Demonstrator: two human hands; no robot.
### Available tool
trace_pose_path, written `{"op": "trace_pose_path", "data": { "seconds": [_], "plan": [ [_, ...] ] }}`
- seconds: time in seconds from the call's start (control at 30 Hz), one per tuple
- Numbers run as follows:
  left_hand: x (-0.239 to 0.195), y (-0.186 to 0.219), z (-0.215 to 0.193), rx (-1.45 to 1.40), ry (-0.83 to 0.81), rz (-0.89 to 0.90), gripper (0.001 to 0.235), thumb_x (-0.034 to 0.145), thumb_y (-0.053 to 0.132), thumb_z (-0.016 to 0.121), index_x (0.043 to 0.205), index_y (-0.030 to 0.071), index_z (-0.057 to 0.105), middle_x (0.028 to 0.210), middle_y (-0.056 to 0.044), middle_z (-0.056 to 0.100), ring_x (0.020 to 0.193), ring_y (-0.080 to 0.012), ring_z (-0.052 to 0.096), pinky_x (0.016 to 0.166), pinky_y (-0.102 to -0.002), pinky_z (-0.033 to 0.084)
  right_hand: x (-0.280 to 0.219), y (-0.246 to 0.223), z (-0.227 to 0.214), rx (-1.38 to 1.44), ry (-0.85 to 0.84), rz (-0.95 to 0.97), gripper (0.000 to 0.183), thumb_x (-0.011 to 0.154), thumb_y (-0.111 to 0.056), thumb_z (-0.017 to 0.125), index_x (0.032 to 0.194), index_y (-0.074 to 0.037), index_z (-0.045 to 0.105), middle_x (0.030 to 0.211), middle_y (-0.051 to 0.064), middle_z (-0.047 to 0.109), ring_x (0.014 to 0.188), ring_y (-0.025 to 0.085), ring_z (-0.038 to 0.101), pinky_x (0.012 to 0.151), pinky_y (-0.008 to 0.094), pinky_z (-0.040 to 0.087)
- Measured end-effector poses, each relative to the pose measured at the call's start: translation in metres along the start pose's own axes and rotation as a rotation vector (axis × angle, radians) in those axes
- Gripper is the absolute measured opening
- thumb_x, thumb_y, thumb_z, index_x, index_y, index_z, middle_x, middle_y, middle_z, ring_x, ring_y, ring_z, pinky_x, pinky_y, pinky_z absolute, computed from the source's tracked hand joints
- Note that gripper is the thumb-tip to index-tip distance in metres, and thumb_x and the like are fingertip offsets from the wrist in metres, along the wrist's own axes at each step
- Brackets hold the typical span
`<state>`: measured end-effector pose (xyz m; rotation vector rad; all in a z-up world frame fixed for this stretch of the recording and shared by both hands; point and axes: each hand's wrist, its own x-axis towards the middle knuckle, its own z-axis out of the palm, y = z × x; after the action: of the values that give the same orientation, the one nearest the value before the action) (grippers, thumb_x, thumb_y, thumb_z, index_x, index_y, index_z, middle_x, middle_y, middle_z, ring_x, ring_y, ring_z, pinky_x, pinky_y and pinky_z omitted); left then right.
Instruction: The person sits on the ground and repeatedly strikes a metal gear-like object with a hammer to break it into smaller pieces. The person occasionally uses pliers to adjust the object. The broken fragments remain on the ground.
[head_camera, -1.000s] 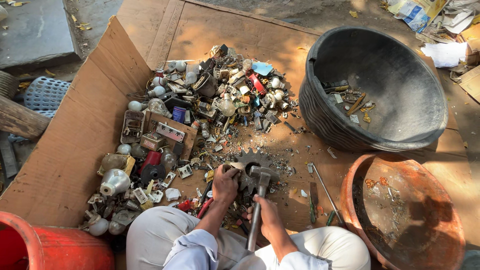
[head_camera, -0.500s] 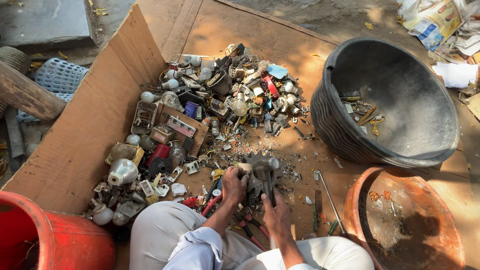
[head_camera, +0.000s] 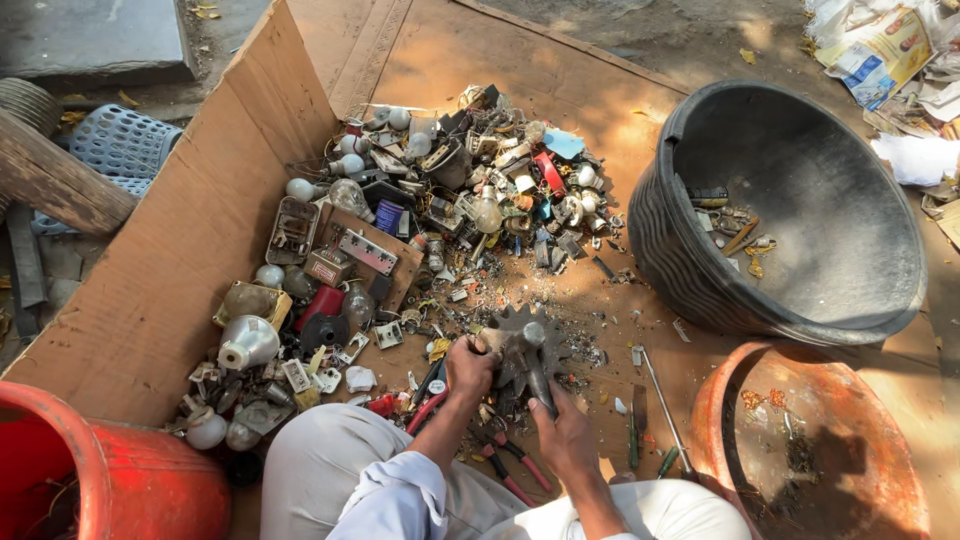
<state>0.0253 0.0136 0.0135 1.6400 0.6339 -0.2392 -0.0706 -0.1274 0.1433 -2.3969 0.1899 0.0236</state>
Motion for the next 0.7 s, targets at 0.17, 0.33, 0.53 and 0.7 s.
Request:
{"op": "trace_pose_path", "data": {
  "seconds": [0.17,0.33,0.53,0.7],
  "plan": [
    [-0.003,0.008,-0.005,-0.010,-0.040,-0.083,0.026,0.073,0.010,0.088,0.094,0.006,0.073,0.091,-0.007,0.078,0.080,-0.0171,0.072,0.077,-0.035,0.059,0.001,-0.013,-0.020,0.126,-0.078,0.154,0.046,0.097,-0.043,0.063,0.134,-0.015,0.065,0.061,0.005,0.056,0.050,0.012,0.050,0.047,0.032,0.039],
    [-0.003,0.013,-0.004,-0.025,-0.027,-0.030,0.027,0.068,0.006,0.090,0.087,0.004,0.070,0.085,-0.006,0.076,0.075,-0.0155,0.068,0.073,-0.033,0.057,0.027,-0.016,-0.036,0.109,-0.144,0.141,0.053,0.091,-0.040,0.064,0.139,-0.018,0.060,0.060,0.004,0.059,0.050,0.013,0.055,0.048,0.032,0.043],
    [-0.003,0.012,-0.005,-0.009,-0.042,-0.077,0.028,0.069,0.005,0.089,0.080,0.004,0.063,0.080,-0.006,0.072,0.072,-0.0155,0.064,0.069,-0.034,0.056,0.015,0.005,-0.009,0.131,-0.145,0.037,0.044,0.095,-0.040,0.062,0.131,-0.015,0.067,0.068,0.006,0.064,0.059,0.014,0.060,0.057,0.033,0.050],
    [0.001,0.017,-0.004,0.005,-0.047,-0.048,0.029,0.068,0.007,0.090,0.080,0.005,0.064,0.079,-0.006,0.072,0.072,-0.0160,0.066,0.070,-0.033,0.056,-0.002,0.006,-0.007,0.116,0.030,0.088,0.058,0.093,-0.043,0.061,0.146,-0.019,0.054,0.072,0.010,0.070,0.061,0.015,0.063,0.058,0.034,0.052]
  ]
}}
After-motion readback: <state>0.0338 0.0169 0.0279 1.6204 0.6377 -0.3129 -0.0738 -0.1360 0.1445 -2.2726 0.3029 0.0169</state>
